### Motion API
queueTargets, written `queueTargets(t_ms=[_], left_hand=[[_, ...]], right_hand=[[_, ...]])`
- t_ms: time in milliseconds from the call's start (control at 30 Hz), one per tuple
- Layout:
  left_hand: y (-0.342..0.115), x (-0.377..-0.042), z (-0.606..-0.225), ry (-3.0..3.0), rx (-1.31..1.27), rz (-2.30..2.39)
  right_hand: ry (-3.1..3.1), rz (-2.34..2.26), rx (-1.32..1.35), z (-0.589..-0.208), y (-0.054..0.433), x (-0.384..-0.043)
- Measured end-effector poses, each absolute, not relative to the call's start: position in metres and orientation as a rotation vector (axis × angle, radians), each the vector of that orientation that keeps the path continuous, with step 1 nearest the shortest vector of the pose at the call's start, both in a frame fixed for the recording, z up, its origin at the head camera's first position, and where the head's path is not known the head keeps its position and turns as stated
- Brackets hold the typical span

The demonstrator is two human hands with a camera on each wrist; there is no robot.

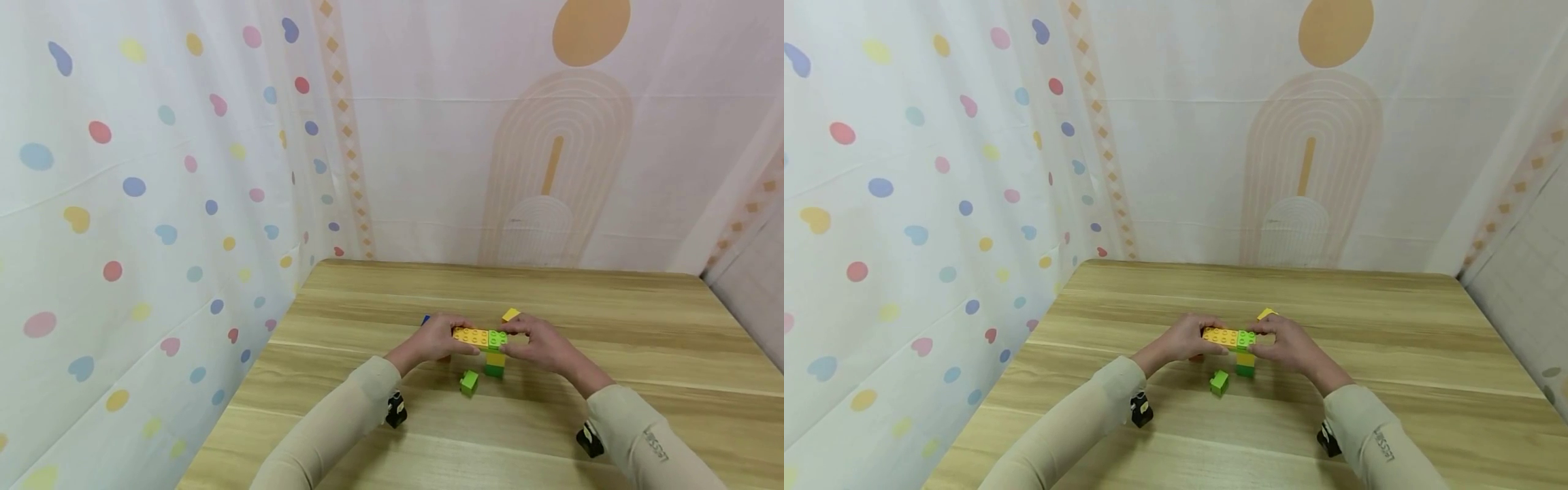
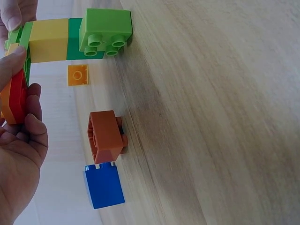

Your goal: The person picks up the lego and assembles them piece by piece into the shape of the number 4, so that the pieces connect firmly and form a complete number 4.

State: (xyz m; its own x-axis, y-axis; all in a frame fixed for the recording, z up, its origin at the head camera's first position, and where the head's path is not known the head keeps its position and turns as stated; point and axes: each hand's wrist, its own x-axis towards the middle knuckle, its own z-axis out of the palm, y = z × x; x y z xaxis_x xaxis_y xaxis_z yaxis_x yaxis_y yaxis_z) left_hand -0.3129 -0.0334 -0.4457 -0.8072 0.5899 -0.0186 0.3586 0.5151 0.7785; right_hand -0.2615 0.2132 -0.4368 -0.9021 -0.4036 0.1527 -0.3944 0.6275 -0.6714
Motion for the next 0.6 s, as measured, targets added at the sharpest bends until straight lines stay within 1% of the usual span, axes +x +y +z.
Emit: queueTargets(t_ms=[333,600], left_hand=[[-0.0357,-0.3128,-0.4460,2.490,0.798,1.167],[-0.0350,-0.3101,-0.4452,2.480,0.763,1.165]], right_hand=[[2.865,-1.082,-0.763,-0.4339,0.2080,-0.2611],[2.905,-1.183,-0.648,-0.4429,0.2039,-0.2541]])
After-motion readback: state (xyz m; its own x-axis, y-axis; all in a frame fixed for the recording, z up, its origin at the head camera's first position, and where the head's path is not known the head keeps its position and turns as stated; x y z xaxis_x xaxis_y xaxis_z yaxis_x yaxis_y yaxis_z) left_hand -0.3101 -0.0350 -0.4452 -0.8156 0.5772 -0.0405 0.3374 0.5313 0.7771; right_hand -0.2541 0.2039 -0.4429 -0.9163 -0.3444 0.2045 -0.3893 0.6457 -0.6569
